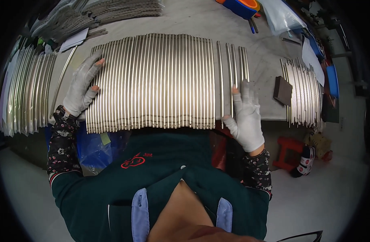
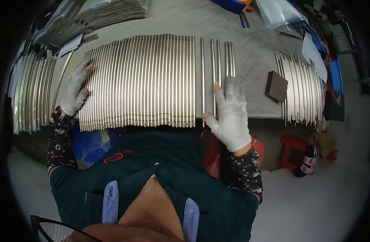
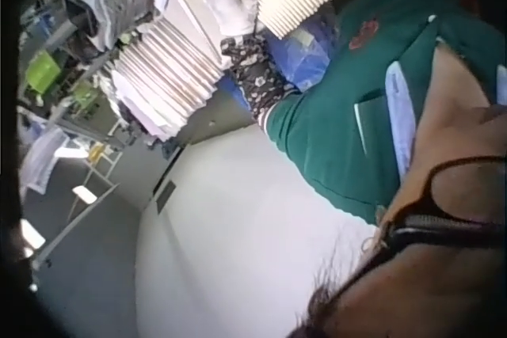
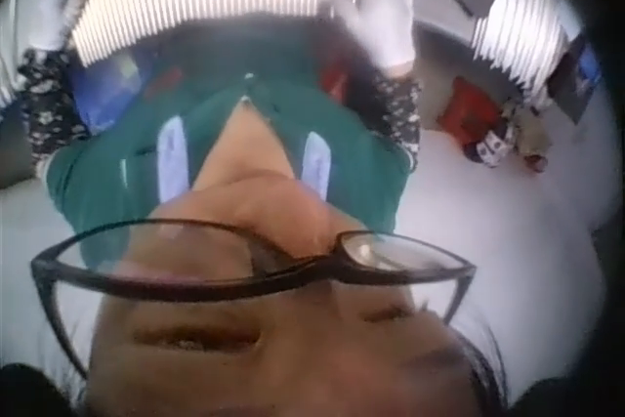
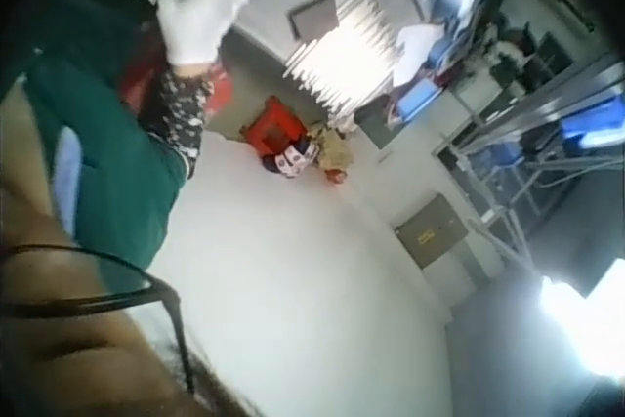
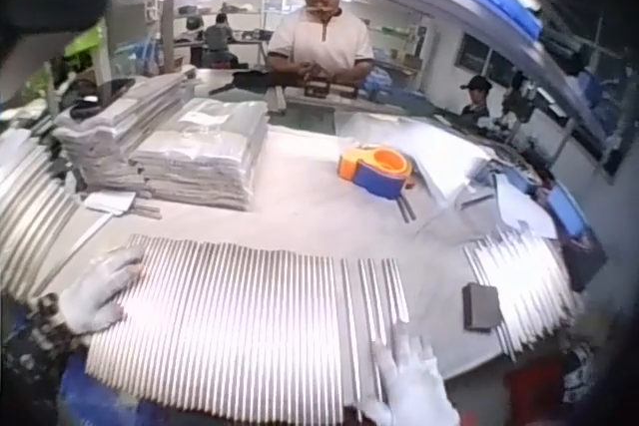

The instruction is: The person sands thin metal rods with a sanding block, then organizes them into packaging sleeves on a work table.

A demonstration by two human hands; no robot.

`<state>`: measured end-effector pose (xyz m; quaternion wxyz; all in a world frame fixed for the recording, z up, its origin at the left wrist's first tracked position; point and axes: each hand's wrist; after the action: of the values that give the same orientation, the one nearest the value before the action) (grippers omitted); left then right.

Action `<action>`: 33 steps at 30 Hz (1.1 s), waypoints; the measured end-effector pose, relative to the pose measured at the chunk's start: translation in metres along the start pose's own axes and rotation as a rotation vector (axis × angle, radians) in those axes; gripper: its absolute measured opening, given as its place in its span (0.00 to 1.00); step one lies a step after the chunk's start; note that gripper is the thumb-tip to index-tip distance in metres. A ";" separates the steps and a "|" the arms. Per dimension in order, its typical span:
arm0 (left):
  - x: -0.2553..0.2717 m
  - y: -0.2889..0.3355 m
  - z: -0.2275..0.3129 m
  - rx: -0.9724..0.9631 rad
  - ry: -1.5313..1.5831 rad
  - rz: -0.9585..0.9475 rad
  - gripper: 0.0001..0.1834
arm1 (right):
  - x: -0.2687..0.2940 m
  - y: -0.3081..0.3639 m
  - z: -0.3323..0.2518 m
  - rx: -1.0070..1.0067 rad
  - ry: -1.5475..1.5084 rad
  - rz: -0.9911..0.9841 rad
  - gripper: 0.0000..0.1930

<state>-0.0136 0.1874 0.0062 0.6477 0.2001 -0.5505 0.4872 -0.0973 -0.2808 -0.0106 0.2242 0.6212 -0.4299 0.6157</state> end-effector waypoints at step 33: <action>-0.010 0.015 -0.015 0.088 0.094 -0.010 0.44 | 0.000 -0.018 0.009 0.302 -0.132 0.253 0.10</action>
<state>-0.0178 0.2016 -0.0120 0.6656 0.2080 -0.4967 0.5167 -0.0776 -0.2784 -0.0077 0.0209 0.6276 -0.4212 0.6544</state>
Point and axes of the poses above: each hand's wrist, its own y-axis away from the middle knuckle, its own x-axis out of the back of the hand, z = x × y, and after that the axes turned 12 degrees about x, right-handed
